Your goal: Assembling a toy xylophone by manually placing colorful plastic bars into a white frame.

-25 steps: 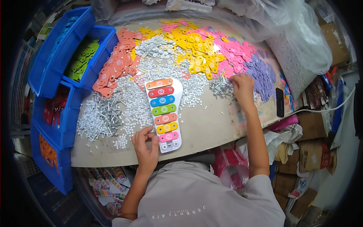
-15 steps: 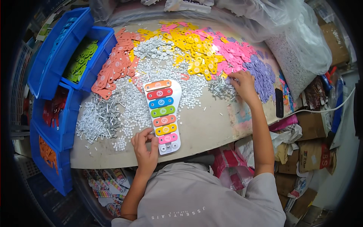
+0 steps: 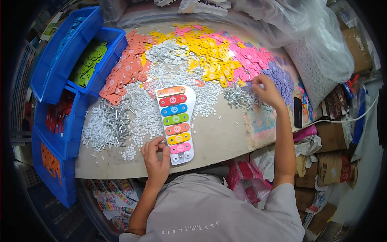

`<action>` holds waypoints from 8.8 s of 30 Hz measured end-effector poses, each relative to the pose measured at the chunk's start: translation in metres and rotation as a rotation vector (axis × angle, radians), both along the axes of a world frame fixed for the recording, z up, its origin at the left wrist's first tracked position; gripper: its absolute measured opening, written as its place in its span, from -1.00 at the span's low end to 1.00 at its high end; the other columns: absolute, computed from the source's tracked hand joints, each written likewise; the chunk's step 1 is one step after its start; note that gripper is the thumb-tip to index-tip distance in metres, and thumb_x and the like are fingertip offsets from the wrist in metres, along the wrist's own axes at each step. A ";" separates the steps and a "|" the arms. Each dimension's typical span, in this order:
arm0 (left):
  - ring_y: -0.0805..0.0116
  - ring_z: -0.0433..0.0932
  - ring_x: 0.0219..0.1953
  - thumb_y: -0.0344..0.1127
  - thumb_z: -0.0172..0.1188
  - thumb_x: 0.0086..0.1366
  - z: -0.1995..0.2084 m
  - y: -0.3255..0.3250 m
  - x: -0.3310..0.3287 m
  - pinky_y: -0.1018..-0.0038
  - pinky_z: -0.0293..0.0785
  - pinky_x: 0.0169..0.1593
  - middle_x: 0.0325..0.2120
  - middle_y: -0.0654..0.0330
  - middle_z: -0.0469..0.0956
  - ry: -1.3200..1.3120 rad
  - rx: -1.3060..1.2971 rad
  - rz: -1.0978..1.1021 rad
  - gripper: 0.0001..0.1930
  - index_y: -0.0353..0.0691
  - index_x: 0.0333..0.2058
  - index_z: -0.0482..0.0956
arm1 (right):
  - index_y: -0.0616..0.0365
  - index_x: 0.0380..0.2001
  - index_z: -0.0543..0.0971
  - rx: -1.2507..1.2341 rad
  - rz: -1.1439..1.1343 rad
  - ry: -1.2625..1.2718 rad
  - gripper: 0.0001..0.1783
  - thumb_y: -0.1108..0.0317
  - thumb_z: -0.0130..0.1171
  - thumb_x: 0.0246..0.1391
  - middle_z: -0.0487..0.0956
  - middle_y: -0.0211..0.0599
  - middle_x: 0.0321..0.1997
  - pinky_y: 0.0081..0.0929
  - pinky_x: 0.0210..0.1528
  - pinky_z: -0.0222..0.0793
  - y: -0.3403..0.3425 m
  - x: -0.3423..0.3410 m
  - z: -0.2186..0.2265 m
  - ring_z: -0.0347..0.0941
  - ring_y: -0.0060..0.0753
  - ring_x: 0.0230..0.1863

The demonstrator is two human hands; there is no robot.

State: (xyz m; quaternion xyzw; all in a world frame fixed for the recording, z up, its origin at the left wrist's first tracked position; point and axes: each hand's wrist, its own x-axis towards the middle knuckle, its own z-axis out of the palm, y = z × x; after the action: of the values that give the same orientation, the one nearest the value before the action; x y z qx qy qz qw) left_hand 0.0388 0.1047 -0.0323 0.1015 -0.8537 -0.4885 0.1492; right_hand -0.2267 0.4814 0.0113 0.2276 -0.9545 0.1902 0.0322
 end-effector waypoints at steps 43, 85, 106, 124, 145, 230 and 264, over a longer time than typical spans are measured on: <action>0.29 0.42 -0.34 -0.35 0.45 0.12 0.011 0.002 0.012 0.33 0.26 -0.12 -0.48 0.29 0.47 -0.013 0.080 -0.063 -0.76 -0.18 -0.31 0.54 | 0.28 -0.24 0.51 -0.461 0.020 -0.562 -0.85 0.48 0.28 0.20 0.56 -0.22 -0.51 -0.54 -0.40 0.37 -0.202 0.220 0.023 0.46 -0.58 -0.48; 0.36 0.52 -0.17 -0.48 0.11 0.43 0.011 -0.120 0.020 0.42 0.46 -0.02 -0.20 0.15 0.57 0.116 -0.241 0.360 -0.88 -0.35 -0.12 0.55 | 0.29 -0.29 0.54 -0.183 -0.439 0.170 -0.87 0.42 0.17 0.25 0.54 -0.17 -0.40 -0.34 -0.26 0.39 -0.044 0.110 -0.033 0.46 -0.25 -0.38; 0.64 0.49 -0.49 -0.35 0.30 0.33 0.030 -0.082 -0.155 0.67 0.38 -0.42 -0.45 0.29 0.66 -0.286 0.815 -0.265 -0.85 -0.32 -0.22 0.67 | 0.24 -0.31 0.60 -0.530 0.032 0.127 -0.92 0.49 0.28 0.14 0.63 -0.24 -0.29 -0.38 -0.10 0.42 -0.228 0.061 -0.014 0.54 -0.26 -0.21; 0.60 0.47 -0.49 -0.13 0.39 0.26 0.006 -0.085 -0.178 0.64 0.28 -0.46 -0.50 0.31 0.58 -0.429 0.416 -0.334 -0.68 -0.30 -0.27 0.59 | 0.21 -0.33 0.58 -0.244 -0.025 -0.303 -0.76 0.24 0.32 0.18 0.55 -0.30 -0.51 -0.46 -0.32 0.37 -0.227 0.045 0.008 0.46 -0.46 -0.43; 0.59 0.39 -0.60 -0.15 0.35 0.28 -0.001 -0.090 -0.196 0.56 0.19 -0.59 -0.56 0.32 0.49 -0.615 0.535 -0.467 -0.74 -0.22 -0.32 0.55 | 0.12 -0.42 0.56 -0.100 0.184 -0.827 -0.60 0.00 0.18 0.32 0.40 -0.60 -0.58 -0.58 -0.55 0.08 -0.220 -0.003 0.001 0.23 -0.72 -0.57; 0.58 0.35 -0.54 -0.04 0.44 0.19 0.016 -0.083 -0.168 0.56 0.16 -0.54 -0.54 0.32 0.45 -0.604 0.433 -0.418 -0.58 -0.20 -0.34 0.43 | 0.33 0.06 0.50 -0.205 -0.020 -0.964 -0.27 -0.12 0.38 0.10 0.64 -0.11 -0.28 -0.44 -0.33 0.47 -0.213 0.021 0.010 0.57 -0.40 -0.36; 0.20 0.51 -0.16 -0.47 0.31 0.15 0.021 -0.171 -0.035 0.27 0.39 -0.07 -0.29 0.24 0.55 0.103 -0.708 0.111 -0.88 -0.18 -0.30 0.69 | 0.35 -0.20 0.53 -0.144 -0.309 0.159 -0.86 0.46 0.11 0.29 0.54 -0.14 -0.27 -0.36 -0.17 0.37 -0.053 0.096 -0.042 0.43 -0.25 -0.27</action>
State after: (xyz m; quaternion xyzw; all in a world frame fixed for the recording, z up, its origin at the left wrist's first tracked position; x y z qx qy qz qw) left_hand 0.0035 -0.0662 -0.0109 0.0653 -0.9545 -0.1584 0.2441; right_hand -0.1305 0.4281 -0.0303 0.0897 -0.9564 0.2323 0.1523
